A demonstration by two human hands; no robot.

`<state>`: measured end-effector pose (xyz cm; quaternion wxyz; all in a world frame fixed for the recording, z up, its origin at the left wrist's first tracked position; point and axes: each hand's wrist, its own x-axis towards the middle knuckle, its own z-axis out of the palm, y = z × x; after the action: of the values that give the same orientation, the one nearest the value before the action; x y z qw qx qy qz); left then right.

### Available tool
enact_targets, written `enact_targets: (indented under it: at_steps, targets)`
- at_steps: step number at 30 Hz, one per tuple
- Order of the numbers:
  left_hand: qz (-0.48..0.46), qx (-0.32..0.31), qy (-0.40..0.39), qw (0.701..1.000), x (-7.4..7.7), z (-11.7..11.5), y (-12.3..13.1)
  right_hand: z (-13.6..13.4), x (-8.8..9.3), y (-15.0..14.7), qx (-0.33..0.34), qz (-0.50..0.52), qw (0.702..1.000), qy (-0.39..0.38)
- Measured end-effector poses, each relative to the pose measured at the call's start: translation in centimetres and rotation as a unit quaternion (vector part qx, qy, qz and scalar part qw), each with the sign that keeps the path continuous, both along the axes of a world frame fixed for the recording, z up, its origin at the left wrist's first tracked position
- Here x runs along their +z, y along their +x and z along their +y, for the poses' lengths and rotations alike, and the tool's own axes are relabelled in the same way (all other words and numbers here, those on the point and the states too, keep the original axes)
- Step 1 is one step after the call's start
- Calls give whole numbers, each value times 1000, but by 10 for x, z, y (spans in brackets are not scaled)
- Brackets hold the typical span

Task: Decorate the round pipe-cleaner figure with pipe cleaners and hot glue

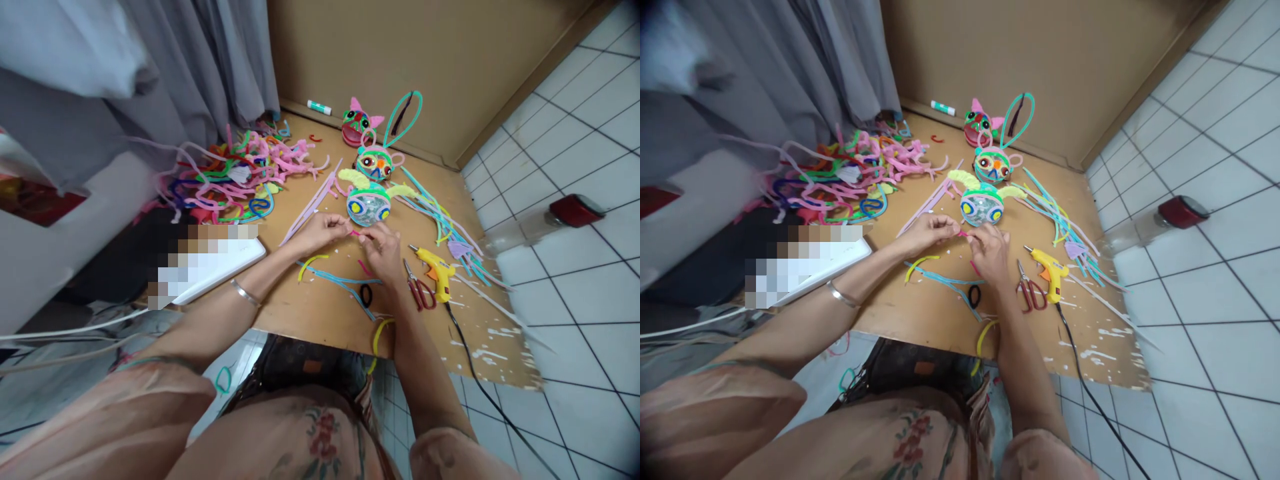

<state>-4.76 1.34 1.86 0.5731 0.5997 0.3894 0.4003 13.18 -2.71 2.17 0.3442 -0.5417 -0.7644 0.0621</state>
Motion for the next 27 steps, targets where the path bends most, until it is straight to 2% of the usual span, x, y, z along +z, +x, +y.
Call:
enact_targets:
  at_steps: [4, 10, 17, 21, 24, 27]
  targets:
    - [57, -31, 42, 997, -1, -3, -2, 0, 2, 1, -7, -27, 1000, -4]
    - [50, -85, 33, 995, -3, -2, -2, 1, 4, 4, 3, -26, 1000, -14]
    - [-4, -141, -54, 989, -1, -5, 0, 1, 4, 4, 23, -11, 999, -20]
    - [-32, -171, -76, 982, 0, -4, 0, 3, 5, 5, 48, 19, 998, -26]
    - [-48, -171, -91, 980, -2, -3, 1, 4, 6, 6, 65, 60, 996, -33]
    - [-74, -132, -108, 983, -3, -5, 4, 3, 7, 4, 60, 101, 993, -15]
